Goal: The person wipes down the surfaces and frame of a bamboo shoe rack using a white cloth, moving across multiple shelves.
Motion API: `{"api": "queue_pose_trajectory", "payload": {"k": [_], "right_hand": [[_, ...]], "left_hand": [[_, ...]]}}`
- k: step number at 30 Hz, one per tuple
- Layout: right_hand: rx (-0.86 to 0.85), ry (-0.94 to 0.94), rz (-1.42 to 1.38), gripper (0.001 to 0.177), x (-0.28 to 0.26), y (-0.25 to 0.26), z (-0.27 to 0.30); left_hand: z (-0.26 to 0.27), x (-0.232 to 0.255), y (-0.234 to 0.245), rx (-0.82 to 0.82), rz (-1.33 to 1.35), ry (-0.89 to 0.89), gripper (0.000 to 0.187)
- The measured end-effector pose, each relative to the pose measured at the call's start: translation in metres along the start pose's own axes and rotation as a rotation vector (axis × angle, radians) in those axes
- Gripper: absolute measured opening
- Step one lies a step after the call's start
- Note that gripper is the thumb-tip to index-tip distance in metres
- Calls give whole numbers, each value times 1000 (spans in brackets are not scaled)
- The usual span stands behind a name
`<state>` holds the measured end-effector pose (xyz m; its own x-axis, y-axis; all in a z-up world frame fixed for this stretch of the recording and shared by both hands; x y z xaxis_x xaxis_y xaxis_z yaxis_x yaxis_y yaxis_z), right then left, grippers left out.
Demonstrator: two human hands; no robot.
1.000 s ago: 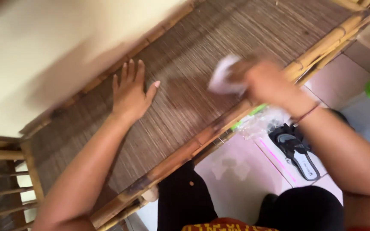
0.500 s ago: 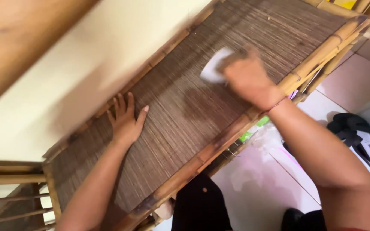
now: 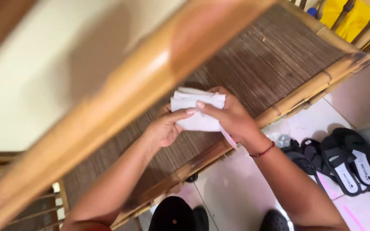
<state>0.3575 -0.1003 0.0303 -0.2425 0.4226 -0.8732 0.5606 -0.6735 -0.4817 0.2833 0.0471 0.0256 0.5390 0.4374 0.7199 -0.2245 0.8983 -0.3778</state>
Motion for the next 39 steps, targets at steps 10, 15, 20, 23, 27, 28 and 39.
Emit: {"api": "queue_pose_trajectory", "payload": {"k": [10, 15, 20, 23, 27, 28, 39], "right_hand": [[717, 319, 289, 39, 25, -29, 181], [304, -159, 464, 29, 142, -89, 253], [8, -414, 402, 33, 218, -114, 280], [-15, -348, 470, 31, 228, -119, 285], [3, -416, 391, 33, 241, -129, 294], [-9, -405, 398, 32, 242, -133, 293], [-105, -416, 373, 31, 239, -167, 306]], "left_hand": [[58, 80, 117, 649, -344, -577, 51], [43, 118, 175, 833, -613, -784, 49], [-2, 99, 191, 852, -811, -718, 48], [-9, 102, 191, 853, -919, -684, 48], [-12, 88, 193, 837, -1026, -661, 47], [-9, 84, 191, 825, -1053, -655, 47], [17, -7, 30, 130, -1301, -793, 45]]}}
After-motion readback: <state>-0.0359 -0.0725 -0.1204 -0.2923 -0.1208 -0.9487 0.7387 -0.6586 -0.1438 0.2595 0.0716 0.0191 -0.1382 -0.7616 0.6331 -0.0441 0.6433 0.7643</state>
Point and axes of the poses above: each hand's wrist, its own z-axis away from the middle knuckle, its own y-axis out of the back of the hand, x = y × z, the point moved 7 cm from there along -z, towards the middle knuckle, and after that the axes turned 8 degrees about y, right-handed, at the moved point
